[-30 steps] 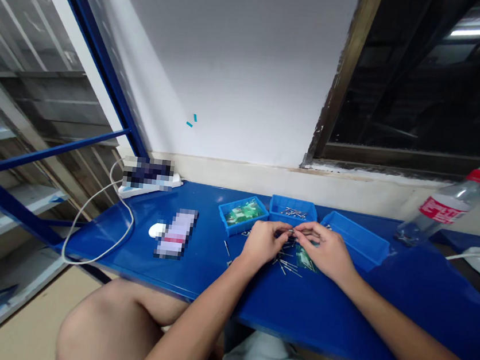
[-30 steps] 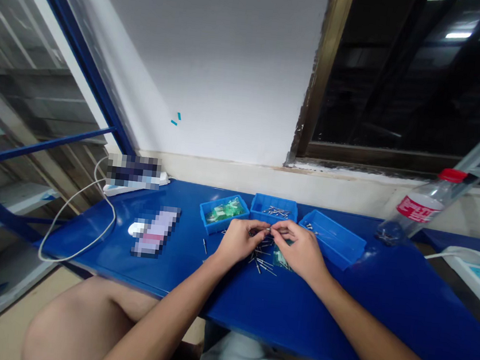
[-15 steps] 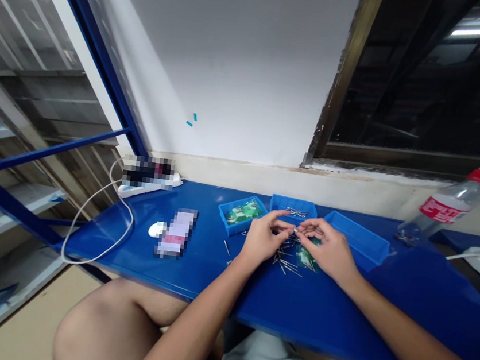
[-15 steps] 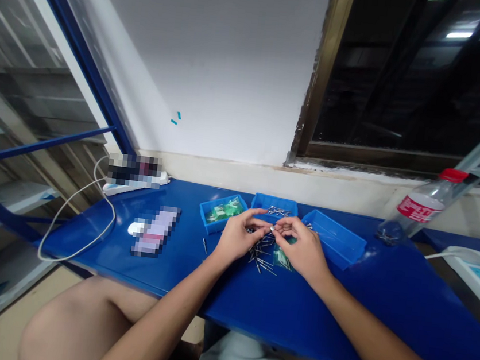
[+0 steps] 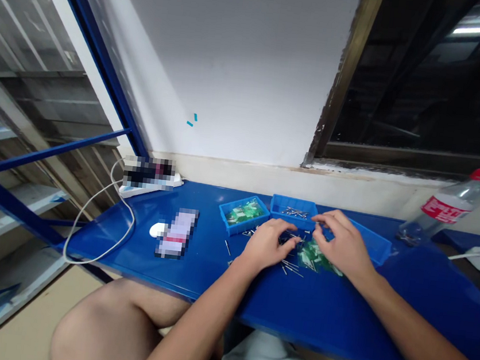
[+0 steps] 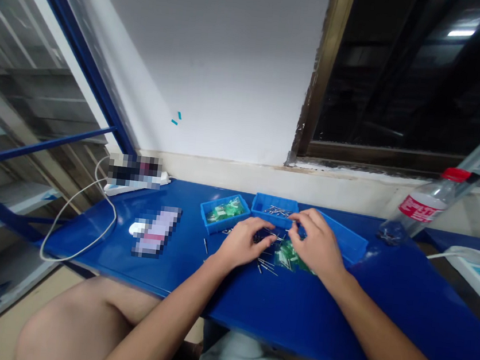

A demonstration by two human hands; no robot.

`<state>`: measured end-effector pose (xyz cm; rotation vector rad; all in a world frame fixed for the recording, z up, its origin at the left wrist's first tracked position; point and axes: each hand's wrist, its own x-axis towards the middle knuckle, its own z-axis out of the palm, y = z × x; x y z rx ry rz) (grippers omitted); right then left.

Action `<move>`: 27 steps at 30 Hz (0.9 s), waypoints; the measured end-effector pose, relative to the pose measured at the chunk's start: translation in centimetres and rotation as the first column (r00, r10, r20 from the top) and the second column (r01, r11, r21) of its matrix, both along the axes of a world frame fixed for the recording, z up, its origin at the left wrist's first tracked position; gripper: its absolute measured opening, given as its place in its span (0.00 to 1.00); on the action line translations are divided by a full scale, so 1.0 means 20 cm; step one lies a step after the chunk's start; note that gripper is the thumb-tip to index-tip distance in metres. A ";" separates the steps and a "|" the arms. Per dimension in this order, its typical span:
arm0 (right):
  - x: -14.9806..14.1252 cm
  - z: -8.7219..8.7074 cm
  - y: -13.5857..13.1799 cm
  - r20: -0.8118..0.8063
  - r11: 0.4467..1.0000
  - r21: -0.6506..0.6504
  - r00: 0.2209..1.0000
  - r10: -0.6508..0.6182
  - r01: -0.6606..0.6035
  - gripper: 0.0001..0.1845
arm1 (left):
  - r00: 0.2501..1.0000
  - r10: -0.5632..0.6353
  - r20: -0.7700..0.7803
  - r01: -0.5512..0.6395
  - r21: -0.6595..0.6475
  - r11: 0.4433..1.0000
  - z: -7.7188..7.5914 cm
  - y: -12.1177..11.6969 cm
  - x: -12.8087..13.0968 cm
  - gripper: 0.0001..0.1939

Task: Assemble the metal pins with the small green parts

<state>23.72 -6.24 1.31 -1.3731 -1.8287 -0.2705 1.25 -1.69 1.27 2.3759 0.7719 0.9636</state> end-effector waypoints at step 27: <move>-0.08 -0.04 -0.01 0.080 0.988 -0.066 0.986 0.144 -0.139 0.06 | 0.989 0.064 -0.130 -0.061 0.028 0.998 -0.05 0.05 0.00 0.14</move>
